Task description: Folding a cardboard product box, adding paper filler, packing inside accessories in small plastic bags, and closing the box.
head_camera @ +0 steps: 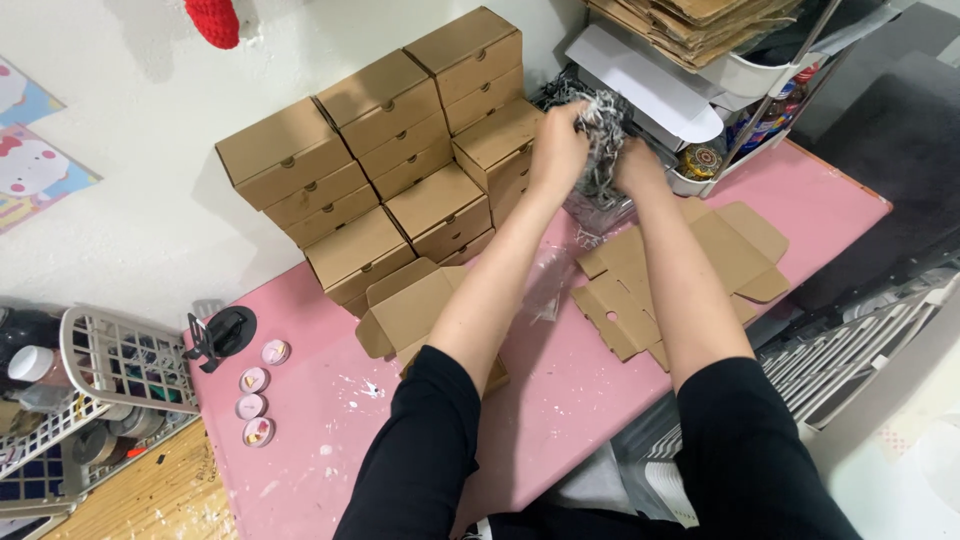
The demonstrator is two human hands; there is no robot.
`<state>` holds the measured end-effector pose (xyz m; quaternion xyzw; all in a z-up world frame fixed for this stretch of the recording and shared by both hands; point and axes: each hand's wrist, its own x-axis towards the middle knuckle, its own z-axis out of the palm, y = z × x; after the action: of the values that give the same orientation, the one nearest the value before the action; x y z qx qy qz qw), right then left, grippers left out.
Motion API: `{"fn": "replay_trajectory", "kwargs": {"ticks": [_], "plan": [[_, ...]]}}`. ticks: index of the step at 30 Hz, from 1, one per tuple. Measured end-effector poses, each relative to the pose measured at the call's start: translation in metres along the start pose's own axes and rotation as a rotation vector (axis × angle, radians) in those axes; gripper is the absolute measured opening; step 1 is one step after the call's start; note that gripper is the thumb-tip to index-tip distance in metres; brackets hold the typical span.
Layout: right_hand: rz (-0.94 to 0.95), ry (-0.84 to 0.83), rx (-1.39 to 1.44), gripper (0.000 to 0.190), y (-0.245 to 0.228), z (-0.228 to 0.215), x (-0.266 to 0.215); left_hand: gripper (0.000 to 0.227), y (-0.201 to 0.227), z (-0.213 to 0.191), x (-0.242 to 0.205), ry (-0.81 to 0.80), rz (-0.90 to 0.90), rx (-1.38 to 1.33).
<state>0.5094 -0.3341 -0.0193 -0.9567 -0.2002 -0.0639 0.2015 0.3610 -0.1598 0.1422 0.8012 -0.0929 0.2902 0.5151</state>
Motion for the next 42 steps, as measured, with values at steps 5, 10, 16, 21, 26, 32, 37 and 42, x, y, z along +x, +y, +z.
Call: {"fn": "replay_trajectory", "kwargs": {"ticks": [5, 10, 16, 21, 26, 32, 37, 42], "plan": [[0.104, 0.026, -0.036, 0.042, -0.038, -0.059, -0.032, 0.033, 0.03, -0.064, 0.01, 0.102, 0.041, -0.026], [-0.03, 0.026, 0.008, 0.061, -0.093, -0.131, -0.074, 0.034, 0.052, -0.138, 0.005, -0.008, 0.014, -0.051], [-0.421, 0.316, 0.176, 0.054, -0.203, -0.182, -0.141, 0.03, 0.101, -0.224, -0.05, -0.009, 0.136, 0.02], [-0.326, -0.221, 0.839, 0.053, -0.307, -0.161, -0.197, 0.029, 0.119, -0.261, -0.104, -0.051, 0.114, -0.016], [-0.29, -0.324, 1.024, 0.025, -0.328, -0.129, -0.222, 0.027, 0.128, -0.284, -0.161, -0.012, 0.119, -0.023], [-0.202, -0.407, 1.222, 0.025, -0.327, -0.109, -0.254, 0.028, 0.087, -0.281, -0.231, 0.01, -0.173, -0.141], [-0.255, -0.414, 0.784, 0.029, -0.321, -0.085, -0.273, 0.05, 0.029, -0.263, -0.285, -0.128, -0.26, 0.012], [-0.135, -0.54, 0.419, 0.042, -0.334, -0.101, -0.279, 0.056, 0.003, -0.264, -0.29, -0.457, -0.022, 0.348]]}}
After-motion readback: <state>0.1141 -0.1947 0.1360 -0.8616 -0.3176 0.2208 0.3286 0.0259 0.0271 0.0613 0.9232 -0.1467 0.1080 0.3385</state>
